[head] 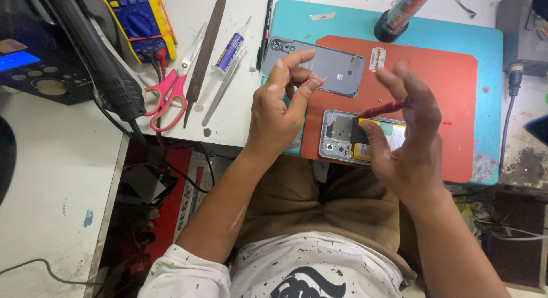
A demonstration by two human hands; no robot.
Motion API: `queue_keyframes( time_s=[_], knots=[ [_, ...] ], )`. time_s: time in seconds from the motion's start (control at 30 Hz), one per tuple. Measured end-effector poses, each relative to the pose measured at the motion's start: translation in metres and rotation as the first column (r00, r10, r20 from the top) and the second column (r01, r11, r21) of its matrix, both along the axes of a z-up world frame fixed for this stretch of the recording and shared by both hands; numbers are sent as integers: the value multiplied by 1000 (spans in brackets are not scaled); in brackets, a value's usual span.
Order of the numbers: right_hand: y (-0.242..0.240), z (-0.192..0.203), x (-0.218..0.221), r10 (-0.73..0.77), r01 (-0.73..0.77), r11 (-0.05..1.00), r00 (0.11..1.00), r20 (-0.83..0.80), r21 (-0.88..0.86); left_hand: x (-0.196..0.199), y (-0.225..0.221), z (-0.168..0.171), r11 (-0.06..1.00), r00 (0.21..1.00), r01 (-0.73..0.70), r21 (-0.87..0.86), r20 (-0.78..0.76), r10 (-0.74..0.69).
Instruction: The person is repairing a smartphone by securing internal components. They use a red screwdriver to tighten screws around the battery and camera module area of the disassembled phone. The person handles the phone and screws, placing them on a red mat on the workbench.
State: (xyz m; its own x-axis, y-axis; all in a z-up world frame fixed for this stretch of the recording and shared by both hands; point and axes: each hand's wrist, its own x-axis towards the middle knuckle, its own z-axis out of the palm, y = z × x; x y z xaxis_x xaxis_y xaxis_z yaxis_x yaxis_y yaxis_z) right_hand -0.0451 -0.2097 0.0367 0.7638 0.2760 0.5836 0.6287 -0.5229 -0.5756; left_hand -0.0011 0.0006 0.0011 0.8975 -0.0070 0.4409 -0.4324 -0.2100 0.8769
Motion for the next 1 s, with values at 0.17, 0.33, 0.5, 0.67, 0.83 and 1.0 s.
queue_keyframes(
  time_s=[0.17, 0.33, 0.5, 0.67, 0.83, 1.0],
  knots=[
    [4, 11, 26, 28, -28, 994, 1000, 1, -105, 0, 0, -1, 999, 999, -25, -27, -22, 24],
    [4, 17, 28, 11, -5, 982, 999, 35, -188, 1, 1, -1, 998, 998, -37, -48, -60, 34],
    [6, 7, 30, 1, -3, 991, 1000, -11, -137, -1, 2, -5, 999, 1000, -21, -45, -6, 20],
    [3, 1, 36, 0, 9, 986, 999, 49, -167, -1, 3, -2, 997, 1000, -22, -72, -22, 21],
    [2, 3, 31, 31, -23, 979, 999, 41, -202, -1, 3, -1, 999, 999, -39, -29, -29, 38],
    [0, 19, 26, 98, -98, 974, 995, -10, -203, -2, 2, -1, 997, 999, -39, -71, -31, 37]
  ],
)
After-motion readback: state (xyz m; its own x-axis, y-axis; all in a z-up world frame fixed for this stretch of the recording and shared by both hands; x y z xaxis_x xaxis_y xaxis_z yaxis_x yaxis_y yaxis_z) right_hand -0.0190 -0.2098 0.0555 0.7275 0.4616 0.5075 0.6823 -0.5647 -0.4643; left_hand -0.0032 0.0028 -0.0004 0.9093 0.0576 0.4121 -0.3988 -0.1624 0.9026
